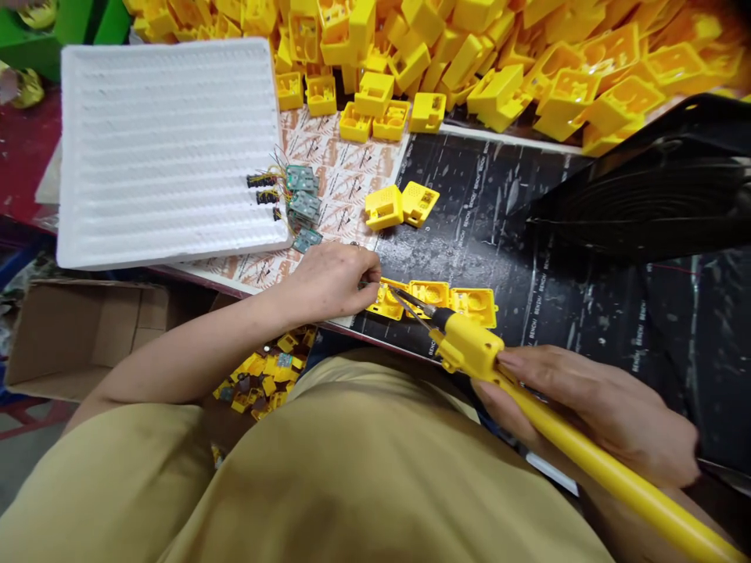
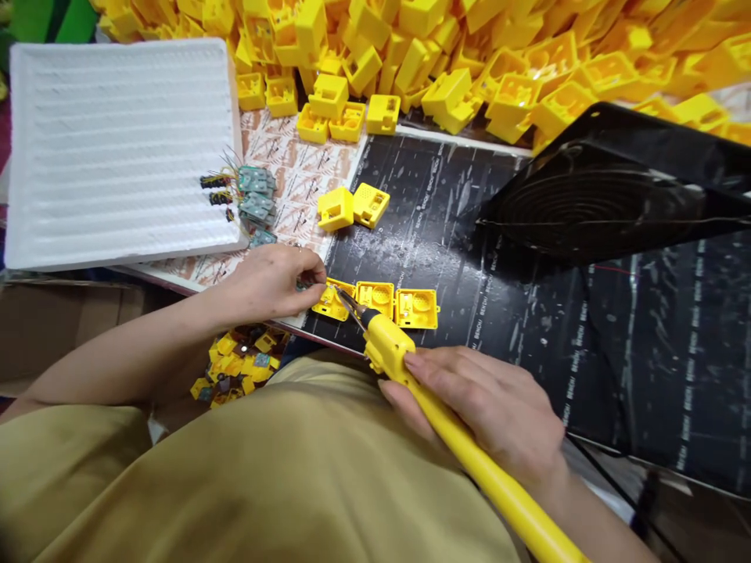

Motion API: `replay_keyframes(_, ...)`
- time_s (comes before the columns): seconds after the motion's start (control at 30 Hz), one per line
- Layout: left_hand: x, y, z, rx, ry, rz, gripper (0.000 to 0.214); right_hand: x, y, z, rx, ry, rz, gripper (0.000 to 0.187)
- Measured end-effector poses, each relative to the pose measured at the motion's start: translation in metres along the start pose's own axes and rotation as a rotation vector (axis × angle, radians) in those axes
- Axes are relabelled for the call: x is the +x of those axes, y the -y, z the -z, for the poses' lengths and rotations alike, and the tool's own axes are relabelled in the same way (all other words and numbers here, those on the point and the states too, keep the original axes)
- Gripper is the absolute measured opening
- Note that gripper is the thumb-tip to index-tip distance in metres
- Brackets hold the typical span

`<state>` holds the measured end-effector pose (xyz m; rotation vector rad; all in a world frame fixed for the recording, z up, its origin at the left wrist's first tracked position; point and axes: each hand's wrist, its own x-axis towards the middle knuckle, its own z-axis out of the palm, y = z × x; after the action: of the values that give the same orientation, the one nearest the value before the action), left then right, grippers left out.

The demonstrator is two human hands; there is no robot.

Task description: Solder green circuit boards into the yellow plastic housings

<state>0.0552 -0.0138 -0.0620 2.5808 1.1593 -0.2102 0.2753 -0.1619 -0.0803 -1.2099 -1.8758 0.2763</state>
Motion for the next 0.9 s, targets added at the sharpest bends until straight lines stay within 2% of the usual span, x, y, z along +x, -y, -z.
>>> replay_keyframes(0.1, 0.002, -0.002, 0.004, 0.049, 0.043, -0.005, 0.023, 0.014, 0.002, -0.003, -0.042, 0.03, 0.077, 0.006)
replay_keyframes(0.33, 0.006, -0.003, 0.007, 0.068, 0.099, -0.024, 0.023, 0.024, 0.0, 0.006, -0.148, 0.125, 0.236, 0.011)
replay_keyframes(0.43, 0.007, -0.003, 0.009, 0.092, 0.117, -0.03, 0.023, 0.02, 0.003, 0.016, -0.178, 0.156, 0.166, 0.011)
replay_keyframes(0.63, 0.01, -0.004, 0.009, 0.11, 0.138, -0.043, 0.022, 0.003, -0.001, 0.022, -0.098, 0.076, -0.062, 0.001)
replay_keyframes(0.73, 0.009, -0.004, 0.01, 0.112, 0.139, -0.049, 0.021, -0.005, -0.007, 0.021, -0.017, 0.007, -0.072, 0.017)
replay_keyframes(0.83, 0.004, 0.0, 0.011, 0.056, 0.126, -0.062, 0.021, -0.017, -0.012, 0.021, -0.119, -0.086, -0.096, 0.037)
replay_keyframes(0.9, -0.001, 0.007, 0.011, -0.063, 0.075, -0.06, 0.024, -0.024, -0.015, 0.021, -0.205, -0.074, -0.168, 0.043)
